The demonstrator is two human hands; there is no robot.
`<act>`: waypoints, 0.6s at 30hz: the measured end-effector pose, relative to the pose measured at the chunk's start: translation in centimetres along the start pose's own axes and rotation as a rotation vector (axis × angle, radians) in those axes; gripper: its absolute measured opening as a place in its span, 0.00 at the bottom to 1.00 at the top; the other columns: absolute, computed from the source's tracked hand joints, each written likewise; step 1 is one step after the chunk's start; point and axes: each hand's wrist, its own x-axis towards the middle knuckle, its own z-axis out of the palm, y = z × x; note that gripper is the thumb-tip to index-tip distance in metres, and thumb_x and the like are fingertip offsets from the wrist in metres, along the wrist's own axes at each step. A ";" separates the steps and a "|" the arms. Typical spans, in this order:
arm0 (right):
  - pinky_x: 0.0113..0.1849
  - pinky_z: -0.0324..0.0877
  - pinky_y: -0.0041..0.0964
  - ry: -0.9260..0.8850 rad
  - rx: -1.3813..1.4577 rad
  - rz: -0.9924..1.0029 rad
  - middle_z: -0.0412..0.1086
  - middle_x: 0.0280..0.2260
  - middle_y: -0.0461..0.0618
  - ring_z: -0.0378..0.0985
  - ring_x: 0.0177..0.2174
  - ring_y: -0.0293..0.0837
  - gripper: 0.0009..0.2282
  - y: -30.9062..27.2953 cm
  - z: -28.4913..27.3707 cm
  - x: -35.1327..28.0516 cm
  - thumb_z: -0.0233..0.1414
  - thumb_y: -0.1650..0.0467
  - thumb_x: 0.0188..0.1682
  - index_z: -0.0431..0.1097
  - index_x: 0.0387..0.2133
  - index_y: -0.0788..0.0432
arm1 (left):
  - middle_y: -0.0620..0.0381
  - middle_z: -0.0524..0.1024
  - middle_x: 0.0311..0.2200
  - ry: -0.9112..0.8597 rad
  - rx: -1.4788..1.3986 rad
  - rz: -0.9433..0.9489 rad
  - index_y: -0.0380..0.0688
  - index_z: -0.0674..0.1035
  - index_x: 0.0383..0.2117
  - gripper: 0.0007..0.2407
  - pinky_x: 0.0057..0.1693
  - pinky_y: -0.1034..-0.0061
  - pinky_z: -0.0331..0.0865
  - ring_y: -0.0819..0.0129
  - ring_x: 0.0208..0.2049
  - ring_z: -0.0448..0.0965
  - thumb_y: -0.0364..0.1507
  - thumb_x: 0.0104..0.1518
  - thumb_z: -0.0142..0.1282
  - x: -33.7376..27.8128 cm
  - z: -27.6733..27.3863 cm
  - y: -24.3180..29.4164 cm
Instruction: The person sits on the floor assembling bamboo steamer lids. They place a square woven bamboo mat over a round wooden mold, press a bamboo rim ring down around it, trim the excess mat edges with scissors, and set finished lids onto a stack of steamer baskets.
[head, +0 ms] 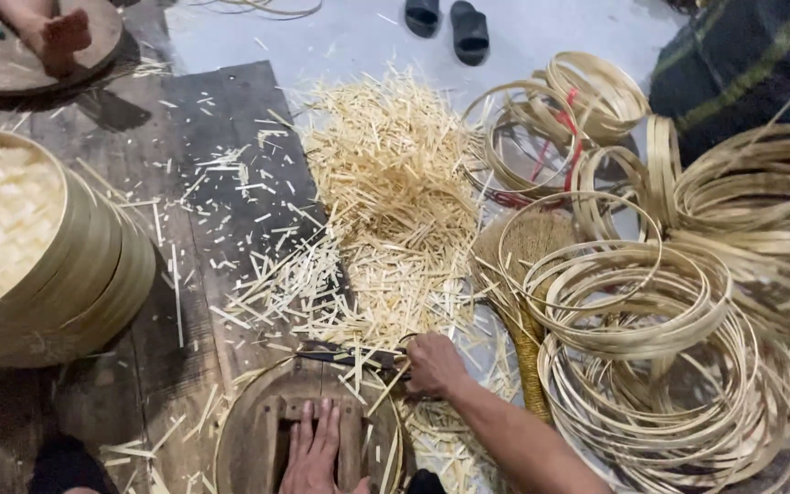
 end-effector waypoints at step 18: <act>0.43 0.68 0.51 0.320 0.089 -0.004 0.69 0.33 0.58 0.71 0.39 0.57 0.23 0.9 -0.4 -3.1 0.66 0.56 0.28 0.71 0.28 0.60 | 0.40 0.44 0.73 0.167 -0.030 0.248 0.37 0.51 0.70 0.50 0.75 0.53 0.36 0.42 0.74 0.35 0.33 0.34 0.66 -3.3 -3.4 0.9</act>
